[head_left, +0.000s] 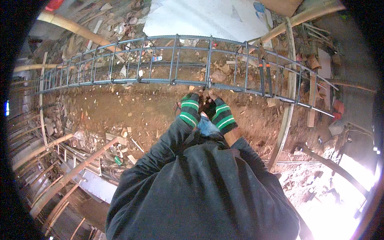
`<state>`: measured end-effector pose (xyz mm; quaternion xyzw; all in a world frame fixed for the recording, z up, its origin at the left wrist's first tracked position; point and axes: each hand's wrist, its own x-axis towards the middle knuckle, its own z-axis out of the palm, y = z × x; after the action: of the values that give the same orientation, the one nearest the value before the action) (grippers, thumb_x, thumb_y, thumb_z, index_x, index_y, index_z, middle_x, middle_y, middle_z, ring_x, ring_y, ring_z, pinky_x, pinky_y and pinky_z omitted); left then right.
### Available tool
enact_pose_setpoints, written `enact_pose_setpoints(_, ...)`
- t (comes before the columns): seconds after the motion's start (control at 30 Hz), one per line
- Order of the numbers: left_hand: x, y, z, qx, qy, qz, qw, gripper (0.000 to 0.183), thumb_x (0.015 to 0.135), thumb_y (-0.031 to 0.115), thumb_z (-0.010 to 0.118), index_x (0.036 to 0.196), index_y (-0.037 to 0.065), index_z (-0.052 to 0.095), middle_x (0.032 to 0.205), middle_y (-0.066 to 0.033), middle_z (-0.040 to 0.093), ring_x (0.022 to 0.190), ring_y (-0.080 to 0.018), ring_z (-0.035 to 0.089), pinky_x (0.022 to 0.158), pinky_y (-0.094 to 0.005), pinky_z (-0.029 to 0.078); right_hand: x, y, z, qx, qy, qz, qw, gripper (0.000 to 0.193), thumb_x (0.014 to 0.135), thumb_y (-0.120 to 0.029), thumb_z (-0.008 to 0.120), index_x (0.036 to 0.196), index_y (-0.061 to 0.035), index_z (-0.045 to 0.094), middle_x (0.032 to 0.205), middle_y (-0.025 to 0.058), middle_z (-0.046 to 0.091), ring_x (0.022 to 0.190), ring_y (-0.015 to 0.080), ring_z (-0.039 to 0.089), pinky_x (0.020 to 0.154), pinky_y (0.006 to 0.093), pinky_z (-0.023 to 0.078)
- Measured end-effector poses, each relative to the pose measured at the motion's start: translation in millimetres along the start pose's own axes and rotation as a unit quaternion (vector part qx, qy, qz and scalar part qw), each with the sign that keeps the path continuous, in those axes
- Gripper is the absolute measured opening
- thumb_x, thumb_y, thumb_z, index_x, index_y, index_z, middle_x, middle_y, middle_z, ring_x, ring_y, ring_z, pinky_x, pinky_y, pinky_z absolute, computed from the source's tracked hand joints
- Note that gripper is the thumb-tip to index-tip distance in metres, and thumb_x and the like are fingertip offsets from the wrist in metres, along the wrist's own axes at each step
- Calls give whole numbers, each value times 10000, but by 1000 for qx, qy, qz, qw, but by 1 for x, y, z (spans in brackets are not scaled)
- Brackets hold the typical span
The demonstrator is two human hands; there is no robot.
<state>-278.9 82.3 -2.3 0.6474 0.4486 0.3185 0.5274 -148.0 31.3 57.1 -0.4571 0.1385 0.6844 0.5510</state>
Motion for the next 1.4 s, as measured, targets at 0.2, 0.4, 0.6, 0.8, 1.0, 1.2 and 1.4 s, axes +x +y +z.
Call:
enact_pose_setpoints(0.2,-5,46,-5,-469,6,-352,810,186,925,178,629,1081,91,680,683,-30,594,465,-152,459,415,-297,358,-6,-5,13,11,-8,14,1000,249,940,-296,646,1030,-65,671,919,82,700,824,211,653,728,297,546)
enact_pose_setpoints(0.4,-18,100,-8,-468,27,-411,782,306,963,353,615,893,55,628,613,-47,572,414,-141,427,388,-277,280,-14,-8,12,-15,-17,-26,999,266,915,-343,666,909,-79,644,703,72,639,469,206,522,405,332,441)
enact_pose_setpoints(0.6,-25,125,-10,-372,-87,-350,855,361,971,407,590,883,60,642,600,-55,593,389,-144,430,382,-268,297,-13,3,-20,-29,-70,-29,997,259,974,-330,573,933,-90,661,698,71,629,499,192,533,440,330,448)
enact_pose_setpoints(0.8,-29,131,-3,-299,-106,-314,895,212,969,272,624,1070,90,661,727,-39,657,517,-83,512,425,-236,342,-17,45,-55,-32,-41,-24,998,254,971,-326,579,965,-84,656,762,77,636,570,201,549,496,336,461)
enact_pose_setpoints(1.0,-28,97,13,-339,-85,-255,902,219,901,92,681,1087,-22,659,950,-111,671,672,-159,619,583,-279,483,-35,79,-70,-72,-7,-36,997,255,968,-321,586,998,-77,651,826,84,642,640,210,565,552,341,473)
enact_pose_setpoints(1.2,-6,76,45,-133,-200,-205,949,171,959,211,617,1084,177,505,989,-150,662,495,-248,550,359,-299,394,-46,99,-74,-154,35,-55,986,261,965,-317,592,1031,-70,646,890,91,649,711,220,581,607,347,485)
enact_pose_setpoints(1.4,8,98,72,-264,-328,-402,813,166,990,233,555,1068,97,502,1095,-226,662,638,-325,684,443,-386,536,-32,89,-62,-332,94,-131,929,272,962,-313,598,1064,-64,641,953,98,655,781,229,597,663,352,497)
